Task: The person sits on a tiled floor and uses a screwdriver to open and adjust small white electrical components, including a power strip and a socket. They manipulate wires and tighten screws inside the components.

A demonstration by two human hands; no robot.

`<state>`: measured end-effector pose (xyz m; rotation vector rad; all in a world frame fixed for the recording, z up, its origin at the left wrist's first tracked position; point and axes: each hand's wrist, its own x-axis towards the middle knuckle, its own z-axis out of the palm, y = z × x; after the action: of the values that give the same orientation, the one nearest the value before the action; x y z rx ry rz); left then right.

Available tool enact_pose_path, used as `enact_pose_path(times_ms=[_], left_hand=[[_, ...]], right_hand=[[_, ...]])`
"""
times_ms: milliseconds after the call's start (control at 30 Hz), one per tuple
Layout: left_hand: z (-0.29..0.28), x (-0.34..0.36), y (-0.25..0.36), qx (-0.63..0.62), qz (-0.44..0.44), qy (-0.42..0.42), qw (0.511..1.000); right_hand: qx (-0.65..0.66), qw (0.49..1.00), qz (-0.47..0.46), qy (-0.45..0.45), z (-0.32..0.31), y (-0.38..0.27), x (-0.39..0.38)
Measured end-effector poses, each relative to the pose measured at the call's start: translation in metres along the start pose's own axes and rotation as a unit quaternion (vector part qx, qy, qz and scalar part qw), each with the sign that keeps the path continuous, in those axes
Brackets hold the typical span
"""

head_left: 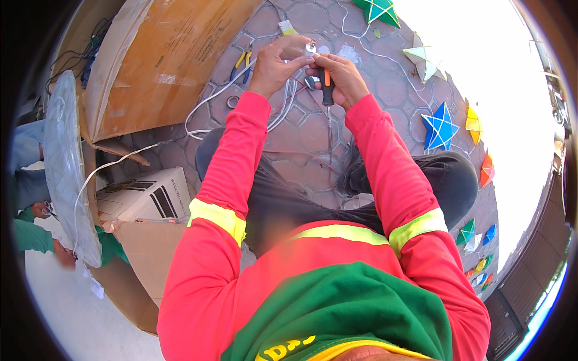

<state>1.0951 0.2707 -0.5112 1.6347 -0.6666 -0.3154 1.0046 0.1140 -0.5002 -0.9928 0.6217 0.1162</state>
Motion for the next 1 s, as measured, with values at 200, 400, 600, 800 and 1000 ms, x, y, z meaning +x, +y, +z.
enact_pose_path(times_ms=[200, 400, 600, 800, 1000], left_hand=[[0.004, 0.006, -0.009, 0.002, -0.008, 0.003, 1.000], [0.018, 0.013, -0.009, 0.022, -0.018, -0.026, 0.999], [0.031, 0.020, -0.011, 0.005, -0.035, -0.045, 0.998], [0.035, 0.022, -0.015, -0.018, -0.026, -0.057, 0.998], [0.035, 0.023, -0.018, 0.001, -0.048, -0.066, 0.997]], right_hand=[[0.015, 1.000, 0.026, -0.002, -0.002, 0.003, 0.009], [0.060, 0.998, 0.027, 0.020, -0.022, 0.007, 0.012], [0.063, 0.998, 0.003, 0.031, -0.033, 0.008, 0.012], [0.036, 0.998, -0.012, 0.043, -0.034, 0.008, 0.009], [0.033, 0.998, -0.022, 0.055, -0.036, 0.010, 0.009]])
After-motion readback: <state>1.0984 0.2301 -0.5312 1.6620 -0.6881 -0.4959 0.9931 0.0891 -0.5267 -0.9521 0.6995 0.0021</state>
